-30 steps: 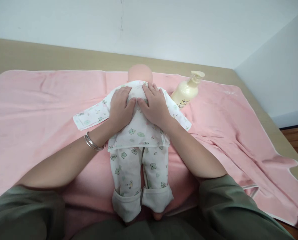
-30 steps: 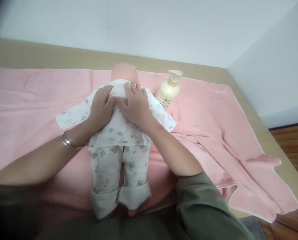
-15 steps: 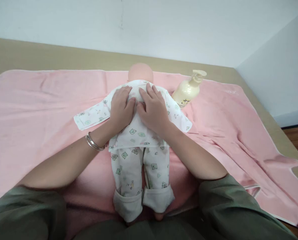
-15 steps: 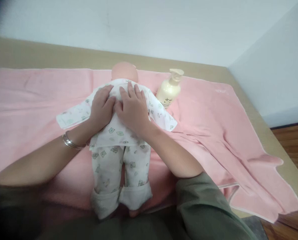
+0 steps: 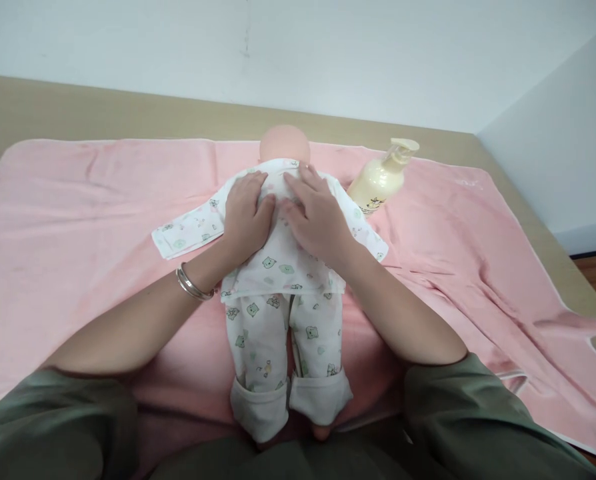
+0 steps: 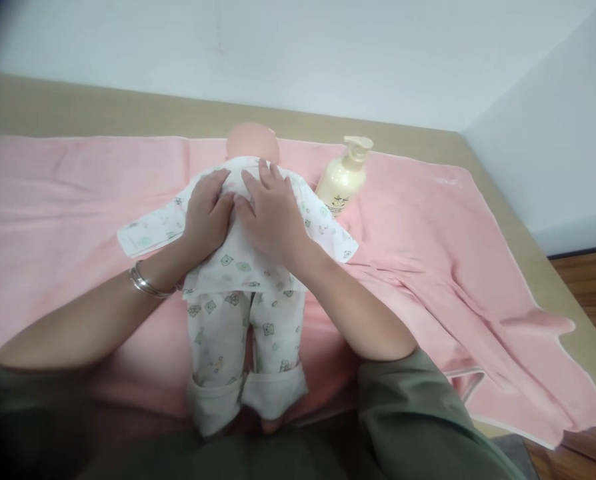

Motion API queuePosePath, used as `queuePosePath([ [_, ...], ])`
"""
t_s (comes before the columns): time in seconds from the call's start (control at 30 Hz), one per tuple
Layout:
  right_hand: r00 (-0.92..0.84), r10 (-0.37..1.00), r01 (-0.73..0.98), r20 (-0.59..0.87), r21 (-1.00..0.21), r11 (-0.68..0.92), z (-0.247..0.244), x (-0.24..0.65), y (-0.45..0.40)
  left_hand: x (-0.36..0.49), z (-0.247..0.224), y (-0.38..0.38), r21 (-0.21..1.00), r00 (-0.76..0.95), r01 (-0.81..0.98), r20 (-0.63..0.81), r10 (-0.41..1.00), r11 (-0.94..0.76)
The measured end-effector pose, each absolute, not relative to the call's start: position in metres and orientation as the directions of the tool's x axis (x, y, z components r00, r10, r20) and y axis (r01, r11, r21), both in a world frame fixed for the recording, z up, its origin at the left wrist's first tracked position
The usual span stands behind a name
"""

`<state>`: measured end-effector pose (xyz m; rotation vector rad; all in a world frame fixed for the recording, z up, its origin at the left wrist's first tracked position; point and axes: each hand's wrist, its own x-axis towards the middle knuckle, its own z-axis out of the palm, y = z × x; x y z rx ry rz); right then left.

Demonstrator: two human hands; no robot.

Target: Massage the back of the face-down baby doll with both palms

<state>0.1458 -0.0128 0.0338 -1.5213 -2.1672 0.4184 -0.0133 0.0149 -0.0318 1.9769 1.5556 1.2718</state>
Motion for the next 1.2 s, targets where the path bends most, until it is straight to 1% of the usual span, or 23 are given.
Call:
queuePosePath([
  [0.07, -0.248, 0.925, 0.79, 0.289, -0.492, 0.366, 0.037, 0.148, -0.014, -0.013, -0.031, 0.014, 0.702, 0.011, 0.614, 0.448, 0.894, -0.36],
  [0.13, -0.227, 0.917, 0.803, 0.327, -0.47, 0.366, 0.035, 0.148, -0.013, -0.012, -0.031, 0.014, 0.699, 0.014, 0.617, 0.449, 0.893, -0.361],
  [0.17, -0.228, 0.925, 0.813, 0.305, -0.463, 0.353, 0.032, 0.147, -0.01, -0.013, -0.031, 0.014, 0.699, 0.013, 0.617, 0.449, 0.894, -0.36],
  [0.23, -0.242, 0.947, 0.825, 0.212, -0.468, 0.316, 0.025, 0.145, -0.005, -0.013, -0.031, 0.014, 0.699, 0.01, 0.618, 0.45, 0.893, -0.359],
  [0.3, -0.243, 0.96, 0.812, 0.137, -0.513, 0.278, 0.022, 0.146, -0.001, -0.014, -0.031, 0.015, 0.697, 0.012, 0.619, 0.452, 0.892, -0.362],
  [0.33, -0.229, 0.964, 0.796, 0.133, -0.544, 0.264, 0.023, 0.148, 0.0, -0.015, -0.03, 0.016, 0.695, 0.018, 0.62, 0.453, 0.891, -0.366],
  [0.37, -0.212, 0.965, 0.776, 0.155, -0.573, 0.263, 0.026, 0.15, 0.0, -0.015, -0.03, 0.016, 0.692, 0.026, 0.621, 0.451, 0.892, -0.368],
  [0.43, -0.18, 0.953, 0.741, 0.245, -0.603, 0.296, 0.033, 0.155, -0.003, -0.015, -0.03, 0.015, 0.692, 0.034, 0.623, 0.442, 0.896, -0.365],
  [0.5, -0.17, 0.925, 0.74, 0.34, -0.576, 0.348, 0.037, 0.157, -0.006, -0.015, -0.029, 0.014, 0.692, 0.028, 0.628, 0.436, 0.899, -0.355],
  [0.53, -0.176, 0.917, 0.755, 0.358, -0.548, 0.359, 0.037, 0.157, -0.007, -0.015, -0.029, 0.014, 0.692, 0.023, 0.631, 0.437, 0.899, -0.351],
  [0.6, -0.193, 0.928, 0.804, 0.32, -0.491, 0.336, 0.031, 0.152, -0.007, -0.014, -0.029, 0.013, 0.687, 0.016, 0.637, 0.44, 0.898, -0.349],
  [0.67, -0.214, 0.949, 0.84, 0.231, -0.452, 0.299, 0.022, 0.147, -0.004, -0.013, -0.028, 0.013, 0.681, 0.022, 0.643, 0.442, 0.897, -0.352],
  [0.7, -0.223, 0.954, 0.848, 0.198, -0.443, 0.29, 0.018, 0.145, -0.002, -0.013, -0.026, 0.013, 0.677, 0.028, 0.645, 0.441, 0.897, -0.353],
  [0.77, -0.232, 0.955, 0.85, 0.185, -0.44, 0.292, 0.015, 0.145, 0.002, -0.014, -0.023, 0.015, 0.673, 0.044, 0.649, 0.433, 0.901, -0.355],
  [0.87, -0.212, 0.947, 0.839, 0.242, -0.452, 0.303, 0.027, 0.157, 0.005, -0.019, -0.017, 0.019, 0.689, 0.048, 0.65, 0.383, 0.923, -0.32],
  [1.0, -0.121, 0.898, 0.809, 0.422, -0.482, 0.336, 0.065, 0.185, 0.003, -0.028, -0.012, 0.022, 0.757, -0.039, 0.615, 0.312, 0.949, -0.223],
  [1.1, -0.019, 0.838, 0.798, 0.545, -0.497, 0.341, 0.092, 0.21, 0.001, -0.026, -0.005, 0.02, 0.837, -0.071, 0.502, 0.289, 0.955, -0.216],
  [1.2, 0.097, 0.8, 0.776, 0.592, -0.548, 0.311, 0.104, 0.234, 0.007, -0.008, 0.011, 0.016, 0.909, -0.044, 0.324, 0.293, 0.955, -0.264],
])
